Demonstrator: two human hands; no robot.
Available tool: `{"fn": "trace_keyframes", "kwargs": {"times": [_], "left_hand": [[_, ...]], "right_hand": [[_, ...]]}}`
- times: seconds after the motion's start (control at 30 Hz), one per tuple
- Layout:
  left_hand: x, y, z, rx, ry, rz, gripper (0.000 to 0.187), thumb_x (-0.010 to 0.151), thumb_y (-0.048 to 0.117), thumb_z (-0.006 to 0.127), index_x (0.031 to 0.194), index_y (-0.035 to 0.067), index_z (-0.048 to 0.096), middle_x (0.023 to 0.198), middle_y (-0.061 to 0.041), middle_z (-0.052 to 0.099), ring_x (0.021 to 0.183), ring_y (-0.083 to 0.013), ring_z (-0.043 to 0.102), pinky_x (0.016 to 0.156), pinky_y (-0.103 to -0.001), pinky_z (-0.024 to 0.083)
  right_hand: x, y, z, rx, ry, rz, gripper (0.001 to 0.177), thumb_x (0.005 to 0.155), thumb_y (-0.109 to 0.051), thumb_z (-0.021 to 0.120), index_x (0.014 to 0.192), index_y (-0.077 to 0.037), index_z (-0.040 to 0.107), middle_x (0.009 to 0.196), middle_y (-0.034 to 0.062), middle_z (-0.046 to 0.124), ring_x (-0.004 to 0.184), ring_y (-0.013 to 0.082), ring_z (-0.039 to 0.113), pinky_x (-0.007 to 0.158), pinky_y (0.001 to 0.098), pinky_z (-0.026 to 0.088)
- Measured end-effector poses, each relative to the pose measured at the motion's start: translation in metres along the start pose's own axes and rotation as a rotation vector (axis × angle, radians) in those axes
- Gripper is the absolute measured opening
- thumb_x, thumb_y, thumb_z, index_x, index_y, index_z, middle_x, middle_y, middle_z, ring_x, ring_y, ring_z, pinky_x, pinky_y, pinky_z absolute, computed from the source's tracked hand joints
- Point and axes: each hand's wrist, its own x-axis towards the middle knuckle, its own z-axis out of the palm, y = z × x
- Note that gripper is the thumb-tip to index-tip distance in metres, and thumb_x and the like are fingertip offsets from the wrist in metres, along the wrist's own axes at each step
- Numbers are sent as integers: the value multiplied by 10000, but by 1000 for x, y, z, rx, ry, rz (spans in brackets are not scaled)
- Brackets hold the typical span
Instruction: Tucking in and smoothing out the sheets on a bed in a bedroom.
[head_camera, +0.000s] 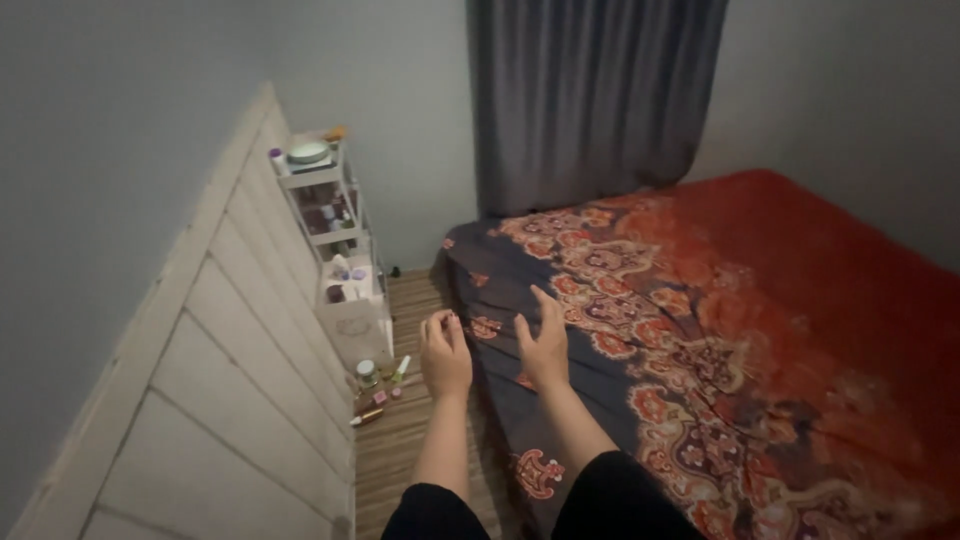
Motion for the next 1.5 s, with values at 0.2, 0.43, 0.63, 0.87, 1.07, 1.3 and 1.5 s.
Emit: {"fn": "trace_keyframes", "kwargs": {"times": [0.2, 0.43, 0.63, 0.87, 1.07, 1.3, 1.5], "left_hand": [[3, -22, 24, 5, -35, 55, 286, 1037, 307, 527, 1140, 76, 660, 1115, -129, 667, 1040, -347, 655, 850, -435, 524], [28, -25, 49, -17, -64, 44, 288, 1044, 289, 517, 1149, 60, 655, 1133, -137, 662, 1029, -350, 656, 853, -431, 524], [47, -34, 83, -39, -3, 101, 279, 1040, 267, 537, 1144, 40, 660, 1132, -155, 659, 1052, -372, 641, 886, -447, 509], [60, -45, 101, -157, -96, -73, 271, 1020, 269, 549, 1139, 49, 653, 1108, -133, 654, 922, -307, 706, 777, -407, 576], [95, -32, 103, -177, -116, -163, 320, 1008, 306, 555, 1196, 74, 669, 1093, -109, 711, 890, -263, 725, 751, -404, 585], [164, -112, 160, -458, -76, -236, 355, 1029, 340, 563, 1212, 63, 688, 1044, -118, 765, 937, -215, 731, 835, -341, 569], [222, -119, 164, -456, -63, -195, 359, 1030, 332, 575, 1201, 39, 695, 1074, -121, 752, 967, -210, 714, 853, -332, 559]], "right_hand": [[1, 22, 9, -25, 66, -26, 544, 932, -208, 663, 1451, -144, 511, 1455, 145, 535, 1270, 329, 581, 1045, 421, 478], [32, 38, 17, -43, 94, -89, 542, 932, -194, 661, 1450, -130, 517, 1436, 157, 546, 1264, 333, 577, 1028, 408, 483], [66, 40, 25, -8, 80, -84, 516, 924, -191, 660, 1420, -124, 531, 1417, 132, 554, 1267, 298, 577, 928, 369, 547], [82, 74, 42, -66, 68, -163, 510, 936, -207, 679, 1417, -93, 554, 1386, 160, 552, 1258, 326, 558, 999, 400, 485], [112, 74, 63, -75, 90, -146, 502, 953, -227, 667, 1421, -80, 559, 1379, 175, 587, 1284, 335, 558, 1085, 412, 427], [180, 120, 131, 289, 169, -4, 516, 954, -210, 660, 1432, -68, 527, 1407, 151, 593, 1261, 261, 608, 1021, 364, 501], [212, 82, 159, 282, 164, 91, 515, 956, -208, 655, 1436, -80, 517, 1419, 132, 595, 1189, 251, 661, 1001, 344, 522]]}}
